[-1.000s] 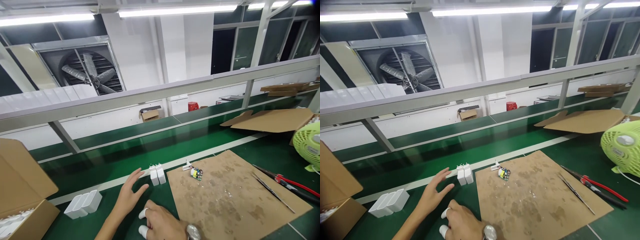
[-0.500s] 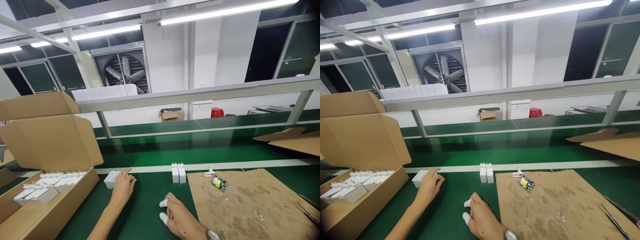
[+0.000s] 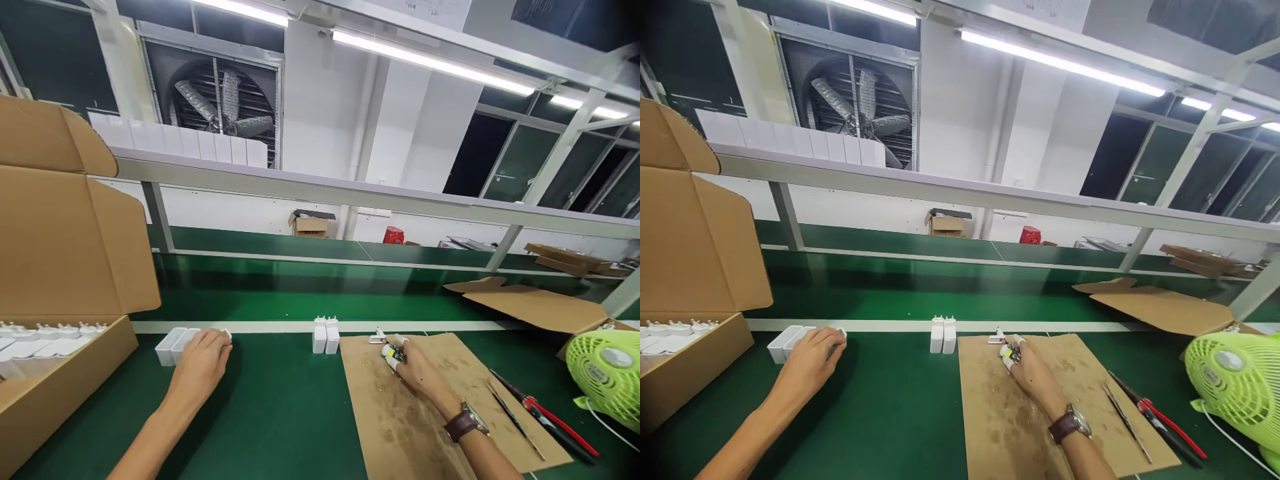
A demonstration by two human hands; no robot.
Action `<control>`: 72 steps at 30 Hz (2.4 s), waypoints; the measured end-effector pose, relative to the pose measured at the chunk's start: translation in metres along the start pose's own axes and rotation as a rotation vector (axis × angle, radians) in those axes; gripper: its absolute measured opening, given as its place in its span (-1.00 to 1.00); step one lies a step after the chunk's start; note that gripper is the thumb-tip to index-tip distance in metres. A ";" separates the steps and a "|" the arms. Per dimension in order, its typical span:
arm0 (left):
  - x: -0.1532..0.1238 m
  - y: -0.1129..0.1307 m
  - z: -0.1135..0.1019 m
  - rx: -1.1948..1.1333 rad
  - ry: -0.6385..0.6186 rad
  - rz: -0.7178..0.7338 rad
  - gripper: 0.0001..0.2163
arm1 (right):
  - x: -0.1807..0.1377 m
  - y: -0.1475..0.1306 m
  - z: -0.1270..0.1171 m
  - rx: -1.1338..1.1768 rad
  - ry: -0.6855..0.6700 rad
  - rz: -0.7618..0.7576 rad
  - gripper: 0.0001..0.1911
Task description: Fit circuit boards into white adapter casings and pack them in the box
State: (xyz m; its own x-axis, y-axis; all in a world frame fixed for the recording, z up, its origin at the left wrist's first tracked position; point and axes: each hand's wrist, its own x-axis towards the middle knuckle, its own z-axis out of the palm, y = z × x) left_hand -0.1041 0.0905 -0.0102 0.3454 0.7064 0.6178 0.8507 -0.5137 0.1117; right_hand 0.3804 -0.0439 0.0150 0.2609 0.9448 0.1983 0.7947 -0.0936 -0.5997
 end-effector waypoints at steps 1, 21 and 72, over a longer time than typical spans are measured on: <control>0.001 0.006 0.002 -0.035 -0.009 0.022 -0.75 | 0.001 0.007 0.000 -0.003 0.016 0.027 -0.38; -0.019 0.067 -0.016 -0.688 -0.422 -0.014 -0.76 | -0.083 -0.148 0.057 0.015 -0.510 -0.525 -0.26; -0.023 0.072 -0.013 -0.675 -0.551 -0.277 -0.14 | -0.047 -0.103 0.121 0.110 -0.326 -0.529 -0.35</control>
State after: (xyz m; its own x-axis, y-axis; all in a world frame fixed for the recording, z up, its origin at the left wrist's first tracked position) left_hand -0.0556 0.0306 -0.0066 0.4512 0.8903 0.0616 0.5791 -0.3446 0.7389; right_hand 0.2201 -0.0403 -0.0263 -0.3464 0.9032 0.2536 0.7048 0.4289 -0.5651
